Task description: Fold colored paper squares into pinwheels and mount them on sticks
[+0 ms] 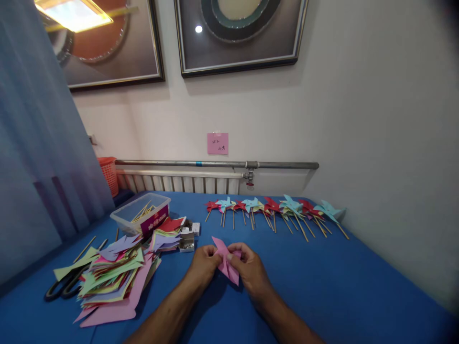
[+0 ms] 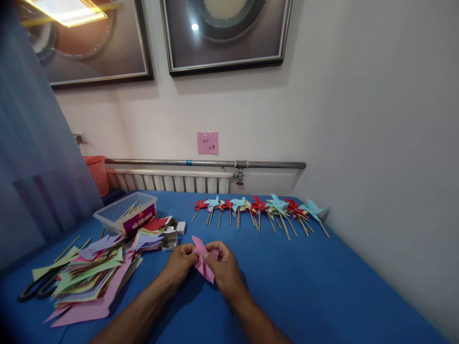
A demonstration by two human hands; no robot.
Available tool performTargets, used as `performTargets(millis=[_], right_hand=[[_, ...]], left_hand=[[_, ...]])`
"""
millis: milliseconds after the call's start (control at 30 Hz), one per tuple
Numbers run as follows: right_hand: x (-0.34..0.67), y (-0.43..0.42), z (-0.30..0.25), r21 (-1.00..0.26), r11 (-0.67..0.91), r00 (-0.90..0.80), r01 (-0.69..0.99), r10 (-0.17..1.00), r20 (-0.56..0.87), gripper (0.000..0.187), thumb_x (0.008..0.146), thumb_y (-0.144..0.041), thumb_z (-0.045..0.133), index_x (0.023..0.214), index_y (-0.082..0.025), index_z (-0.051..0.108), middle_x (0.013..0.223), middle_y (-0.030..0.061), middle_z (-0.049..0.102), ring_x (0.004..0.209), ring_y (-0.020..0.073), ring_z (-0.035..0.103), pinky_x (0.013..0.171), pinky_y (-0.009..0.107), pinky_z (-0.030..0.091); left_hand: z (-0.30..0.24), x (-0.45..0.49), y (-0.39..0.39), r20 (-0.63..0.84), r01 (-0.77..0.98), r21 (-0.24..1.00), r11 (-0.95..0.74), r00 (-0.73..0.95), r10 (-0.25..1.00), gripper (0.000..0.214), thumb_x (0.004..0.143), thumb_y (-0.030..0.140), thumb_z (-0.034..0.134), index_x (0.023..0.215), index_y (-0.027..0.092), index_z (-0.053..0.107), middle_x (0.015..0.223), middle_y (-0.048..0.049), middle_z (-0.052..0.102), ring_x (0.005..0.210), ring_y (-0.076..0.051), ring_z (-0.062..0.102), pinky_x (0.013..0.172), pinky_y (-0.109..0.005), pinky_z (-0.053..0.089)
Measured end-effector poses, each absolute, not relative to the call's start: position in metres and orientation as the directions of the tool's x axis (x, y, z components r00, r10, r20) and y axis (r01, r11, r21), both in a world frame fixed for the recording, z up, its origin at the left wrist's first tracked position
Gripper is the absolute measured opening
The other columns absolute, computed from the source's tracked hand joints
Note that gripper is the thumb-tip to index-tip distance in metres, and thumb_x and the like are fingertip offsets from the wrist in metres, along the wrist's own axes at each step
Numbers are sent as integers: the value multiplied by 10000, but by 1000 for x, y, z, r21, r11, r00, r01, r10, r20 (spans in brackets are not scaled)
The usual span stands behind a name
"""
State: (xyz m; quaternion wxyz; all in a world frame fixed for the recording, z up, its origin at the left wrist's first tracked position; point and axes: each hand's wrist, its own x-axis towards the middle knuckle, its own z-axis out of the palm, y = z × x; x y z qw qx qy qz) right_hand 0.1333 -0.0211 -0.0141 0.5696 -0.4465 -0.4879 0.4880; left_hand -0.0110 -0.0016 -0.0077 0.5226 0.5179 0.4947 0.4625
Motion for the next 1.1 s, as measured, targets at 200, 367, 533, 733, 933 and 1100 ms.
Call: performTargets(millis=[200, 367, 533, 733, 933, 1100], right_hand=[[135, -18, -21, -989, 143, 73, -26, 987, 141, 234, 688, -381, 711, 824, -209, 629, 648, -41, 574, 586, 142, 512, 575, 255, 412], [137, -18, -18, -978, 204, 93, 44, 974, 207, 247, 719, -370, 693, 906, -212, 668, 838, 29, 687, 762, 201, 632, 723, 308, 501], [137, -21, -14, -972, 224, 60, 77, 972, 228, 240, 732, -321, 682, 943, -208, 689, 945, 67, 738, 866, 244, 673, 820, 358, 529], [140, -17, -19, -975, 195, 57, 105, 978, 202, 233, 732, -313, 639, 932, -203, 683, 886, 50, 727, 800, 224, 663, 741, 335, 526], [140, -17, -19, -973, 196, 81, 125, 975, 207, 223, 717, -292, 626, 913, -205, 685, 871, 42, 726, 802, 222, 668, 720, 321, 522], [138, -22, -10, -956, 191, 96, 224, 971, 217, 226, 718, -235, 584, 923, -214, 677, 916, 47, 735, 862, 236, 675, 807, 341, 506]], left_hand=[[-4, -9, -5, -25, 38, 999, 22, 93, 995, 217, 591, 319, 652, 535, 198, 480, 471, 68, 409, 459, -64, 290, 479, -232, 198], [-4, -8, -5, -3, 54, 999, -1, 90, 996, 252, 592, 354, 664, 523, 199, 477, 464, 65, 406, 453, -63, 290, 478, -235, 172], [-9, -8, -3, -8, 43, 999, 4, 95, 995, 254, 599, 364, 673, 547, 197, 489, 472, 65, 418, 456, -66, 300, 477, -236, 183], [-12, -9, -2, -2, 64, 998, -5, 98, 995, 278, 592, 363, 711, 565, 188, 496, 496, 59, 445, 474, -72, 331, 490, -233, 215], [-8, -9, -4, 4, 60, 998, -11, 113, 994, 298, 590, 376, 712, 551, 193, 481, 483, 64, 426, 469, -70, 317, 496, -236, 189], [-4, -7, -7, -27, 68, 997, 19, 122, 992, 319, 585, 418, 710, 545, 196, 484, 480, 65, 411, 470, -70, 304, 497, -242, 186]])
